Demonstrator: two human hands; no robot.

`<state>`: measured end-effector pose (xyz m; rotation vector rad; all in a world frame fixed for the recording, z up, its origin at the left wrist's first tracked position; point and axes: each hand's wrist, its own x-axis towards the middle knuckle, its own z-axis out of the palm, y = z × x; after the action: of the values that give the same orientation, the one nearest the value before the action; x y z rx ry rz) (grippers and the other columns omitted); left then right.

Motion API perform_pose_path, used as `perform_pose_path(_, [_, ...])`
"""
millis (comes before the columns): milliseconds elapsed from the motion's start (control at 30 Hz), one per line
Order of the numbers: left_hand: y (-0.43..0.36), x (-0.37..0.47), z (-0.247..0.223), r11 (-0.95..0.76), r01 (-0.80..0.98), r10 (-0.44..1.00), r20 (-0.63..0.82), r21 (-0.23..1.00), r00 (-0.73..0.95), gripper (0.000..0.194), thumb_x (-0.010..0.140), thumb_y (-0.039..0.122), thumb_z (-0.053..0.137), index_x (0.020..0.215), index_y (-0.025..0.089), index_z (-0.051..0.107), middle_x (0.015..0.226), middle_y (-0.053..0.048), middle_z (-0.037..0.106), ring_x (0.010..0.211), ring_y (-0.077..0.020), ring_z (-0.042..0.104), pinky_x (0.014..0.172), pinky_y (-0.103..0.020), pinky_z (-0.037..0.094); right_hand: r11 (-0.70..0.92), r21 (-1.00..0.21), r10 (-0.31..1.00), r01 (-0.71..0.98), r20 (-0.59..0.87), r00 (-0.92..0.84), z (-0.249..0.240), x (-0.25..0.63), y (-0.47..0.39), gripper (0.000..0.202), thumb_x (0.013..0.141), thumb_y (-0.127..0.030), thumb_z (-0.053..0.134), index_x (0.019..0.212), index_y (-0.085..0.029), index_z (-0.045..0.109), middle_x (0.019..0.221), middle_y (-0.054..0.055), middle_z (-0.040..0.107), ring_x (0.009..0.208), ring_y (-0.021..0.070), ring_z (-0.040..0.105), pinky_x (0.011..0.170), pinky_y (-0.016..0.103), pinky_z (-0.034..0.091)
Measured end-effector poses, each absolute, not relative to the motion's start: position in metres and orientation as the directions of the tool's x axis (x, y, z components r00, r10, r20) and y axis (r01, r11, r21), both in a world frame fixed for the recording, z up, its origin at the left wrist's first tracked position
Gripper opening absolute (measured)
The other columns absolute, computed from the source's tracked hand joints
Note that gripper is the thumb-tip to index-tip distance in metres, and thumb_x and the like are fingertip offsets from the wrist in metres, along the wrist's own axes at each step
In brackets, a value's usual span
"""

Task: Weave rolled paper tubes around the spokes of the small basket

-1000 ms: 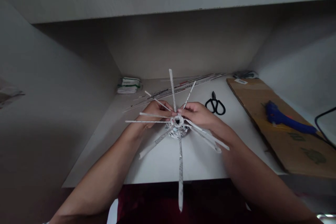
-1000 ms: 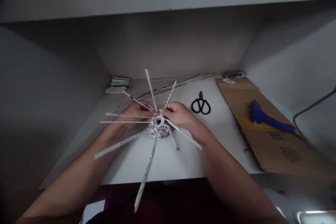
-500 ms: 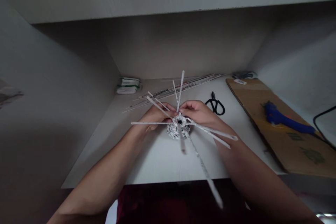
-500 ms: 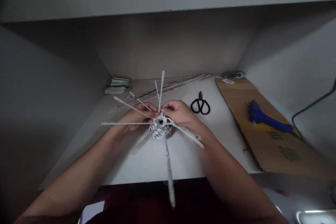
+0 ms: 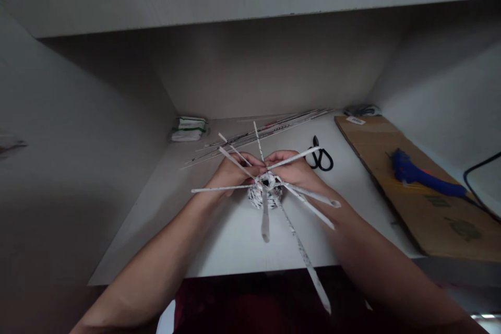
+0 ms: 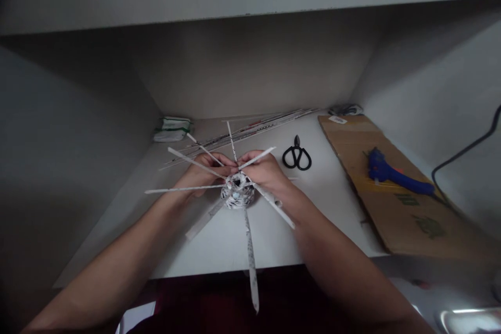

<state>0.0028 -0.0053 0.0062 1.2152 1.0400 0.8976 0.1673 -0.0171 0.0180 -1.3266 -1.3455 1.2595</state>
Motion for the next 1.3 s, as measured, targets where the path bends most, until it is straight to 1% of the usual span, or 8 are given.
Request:
perform_pose_path(300, [-0.005, -0.005, 0.003, 0.173, -0.058, 0.871, -0.125, 0.983, 0.476, 0.027, 0.058, 0.024, 0.084, 0.067, 0.013, 0.062, 0.059, 0.000, 0.063, 0.052, -0.0090, 0.056, 0.052, -0.023, 0.040, -0.094, -0.994, 0.962, 0.064, -0.107, -0.249, 0.013, 0.173, -0.017, 0.018, 0.056, -0.024, 0.076, 0.071, -0.017, 0.069, 0.066, 0.002, 0.066, 0.055, 0.0114, 0.055, 0.051, 0.025, 0.043])
perform_pose_path(667, [-0.009, 0.004, 0.005, 0.248, -0.101, 0.893, -0.187, 0.964, 0.409, 0.031, 0.051, 0.025, 0.087, 0.063, 0.011, 0.062, 0.056, 0.000, 0.061, 0.051, -0.0090, 0.054, 0.053, -0.024, 0.039, 0.200, -0.960, 0.949, 0.197, 0.140, -0.283, 0.010, 0.179, -0.010, 0.018, 0.072, -0.033, 0.068, 0.078, -0.016, 0.068, 0.068, 0.001, 0.064, 0.058, 0.0116, 0.055, 0.054, 0.024, 0.042])
perform_pose_path(800, [-0.009, 0.003, 0.006, 0.289, -0.108, 0.853, -0.204, 0.951, 0.481, 0.033, 0.048, 0.021, 0.089, 0.067, 0.011, 0.064, 0.059, 0.000, 0.061, 0.055, -0.0096, 0.055, 0.054, -0.023, 0.039, 0.455, -0.850, 0.863, 0.265, 0.349, -0.365, 0.017, 0.180, -0.013, 0.012, 0.077, -0.029, 0.065, 0.081, -0.019, 0.070, 0.079, 0.003, 0.065, 0.072, 0.0138, 0.060, 0.065, 0.025, 0.044])
perform_pose_path(867, [-0.010, 0.003, 0.007, 0.302, -0.084, 0.830, -0.218, 0.950, 0.513, 0.031, 0.049, 0.021, 0.088, 0.069, 0.011, 0.067, 0.061, -0.001, 0.063, 0.057, -0.0103, 0.056, 0.056, -0.023, 0.040, 0.512, -0.804, 0.835, 0.301, 0.385, -0.393, 0.020, 0.179, -0.015, 0.011, 0.078, -0.027, 0.063, 0.081, -0.020, 0.071, 0.081, 0.003, 0.065, 0.075, 0.0143, 0.060, 0.067, 0.025, 0.045])
perform_pose_path(1000, [-0.010, 0.003, 0.008, 0.256, -0.065, 0.840, -0.188, 0.965, 0.509, 0.023, 0.056, 0.025, 0.084, 0.067, 0.011, 0.070, 0.060, -0.003, 0.064, 0.055, -0.0118, 0.056, 0.056, -0.026, 0.041, 0.449, -0.853, 0.894, 0.267, 0.423, -0.150, 0.022, 0.176, -0.015, 0.015, 0.081, -0.033, 0.062, 0.082, -0.019, 0.068, 0.079, 0.003, 0.066, 0.071, 0.0140, 0.059, 0.066, 0.025, 0.045])
perform_pose_path(1133, [-0.005, -0.002, 0.011, 0.183, -0.101, 0.914, -0.131, 0.978, 0.384, 0.021, 0.057, 0.022, 0.083, 0.067, 0.012, 0.068, 0.061, -0.002, 0.065, 0.055, -0.0118, 0.056, 0.056, -0.026, 0.041, 0.370, -0.919, 0.918, 0.136, 0.384, 0.096, 0.024, 0.183, -0.012, 0.027, 0.083, -0.044, 0.059, 0.080, -0.018, 0.066, 0.067, 0.001, 0.062, 0.058, 0.0121, 0.054, 0.057, 0.025, 0.044])
perform_pose_path(1233, [0.001, -0.008, 0.011, 0.108, -0.120, 0.950, -0.067, 0.987, 0.305, 0.019, 0.059, 0.022, 0.082, 0.067, 0.012, 0.068, 0.061, -0.002, 0.065, 0.057, -0.0130, 0.058, 0.059, -0.028, 0.043, 0.209, -0.964, 0.968, 0.163, 0.227, 0.105, 0.023, 0.188, -0.011, 0.030, 0.081, -0.043, 0.059, 0.067, -0.018, 0.065, 0.054, 0.000, 0.057, 0.050, 0.0123, 0.052, 0.050, 0.025, 0.042])
perform_pose_path(1300, [0.005, -0.012, 0.009, 0.069, -0.143, 0.957, -0.024, 0.987, 0.290, 0.018, 0.061, 0.023, 0.081, 0.068, 0.012, 0.068, 0.061, -0.003, 0.065, 0.057, -0.0132, 0.058, 0.061, -0.028, 0.044, 0.113, -0.966, 0.993, 0.231, 0.118, 0.009, 0.022, 0.188, -0.012, 0.024, 0.077, -0.038, 0.063, 0.065, -0.018, 0.068, 0.058, 0.002, 0.062, 0.057, 0.0156, 0.058, 0.054, 0.026, 0.045])
